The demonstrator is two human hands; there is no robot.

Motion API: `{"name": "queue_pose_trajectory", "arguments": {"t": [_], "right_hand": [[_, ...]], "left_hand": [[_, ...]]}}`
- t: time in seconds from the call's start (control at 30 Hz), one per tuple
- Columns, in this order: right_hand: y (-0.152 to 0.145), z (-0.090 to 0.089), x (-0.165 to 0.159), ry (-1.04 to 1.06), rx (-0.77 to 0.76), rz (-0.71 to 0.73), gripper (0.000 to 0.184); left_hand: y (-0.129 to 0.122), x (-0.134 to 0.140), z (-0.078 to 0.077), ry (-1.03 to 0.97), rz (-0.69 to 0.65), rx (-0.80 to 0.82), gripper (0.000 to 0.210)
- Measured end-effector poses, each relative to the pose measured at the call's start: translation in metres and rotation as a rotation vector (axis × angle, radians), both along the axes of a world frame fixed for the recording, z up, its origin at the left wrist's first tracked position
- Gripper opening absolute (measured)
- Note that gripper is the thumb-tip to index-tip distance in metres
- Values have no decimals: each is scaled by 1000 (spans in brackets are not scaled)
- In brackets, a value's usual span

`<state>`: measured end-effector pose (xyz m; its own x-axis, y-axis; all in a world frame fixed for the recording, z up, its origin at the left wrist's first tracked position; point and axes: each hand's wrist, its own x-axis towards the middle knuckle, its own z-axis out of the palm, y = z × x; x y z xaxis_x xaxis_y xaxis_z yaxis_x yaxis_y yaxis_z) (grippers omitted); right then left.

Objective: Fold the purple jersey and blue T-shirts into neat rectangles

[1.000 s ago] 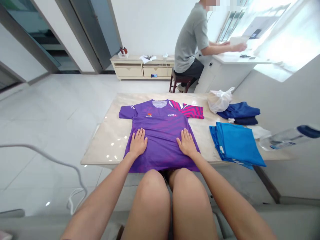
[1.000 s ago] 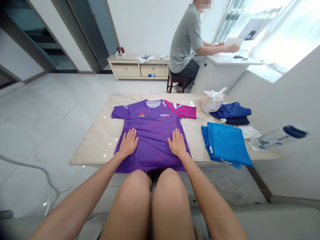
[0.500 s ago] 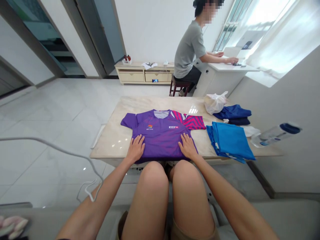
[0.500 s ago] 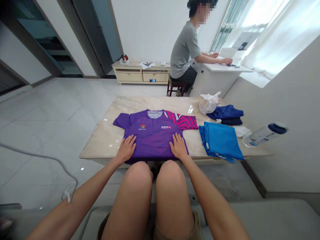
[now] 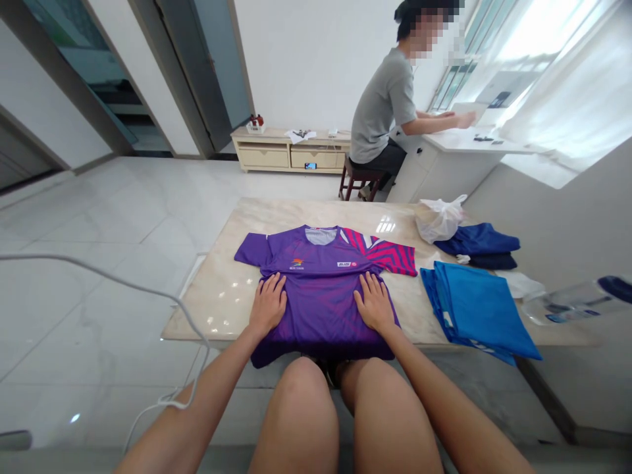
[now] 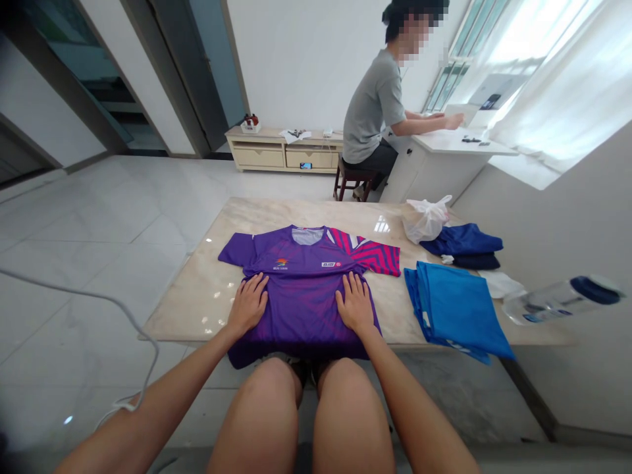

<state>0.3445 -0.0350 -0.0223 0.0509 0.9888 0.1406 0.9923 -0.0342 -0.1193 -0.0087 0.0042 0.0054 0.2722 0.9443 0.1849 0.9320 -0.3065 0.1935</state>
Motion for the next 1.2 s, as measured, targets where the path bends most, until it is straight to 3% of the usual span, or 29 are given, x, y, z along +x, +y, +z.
{"name": "queue_pose_trajectory", "arguments": {"t": [0.4,1.2], "right_hand": [[-2,9,-2,10,-22,-10,67],[-1,5,-1,23,7,-4,67]], "left_hand": [[0,2,0,-13,8,-1,59],[1,1,-2,-24,9,15,57]]}}
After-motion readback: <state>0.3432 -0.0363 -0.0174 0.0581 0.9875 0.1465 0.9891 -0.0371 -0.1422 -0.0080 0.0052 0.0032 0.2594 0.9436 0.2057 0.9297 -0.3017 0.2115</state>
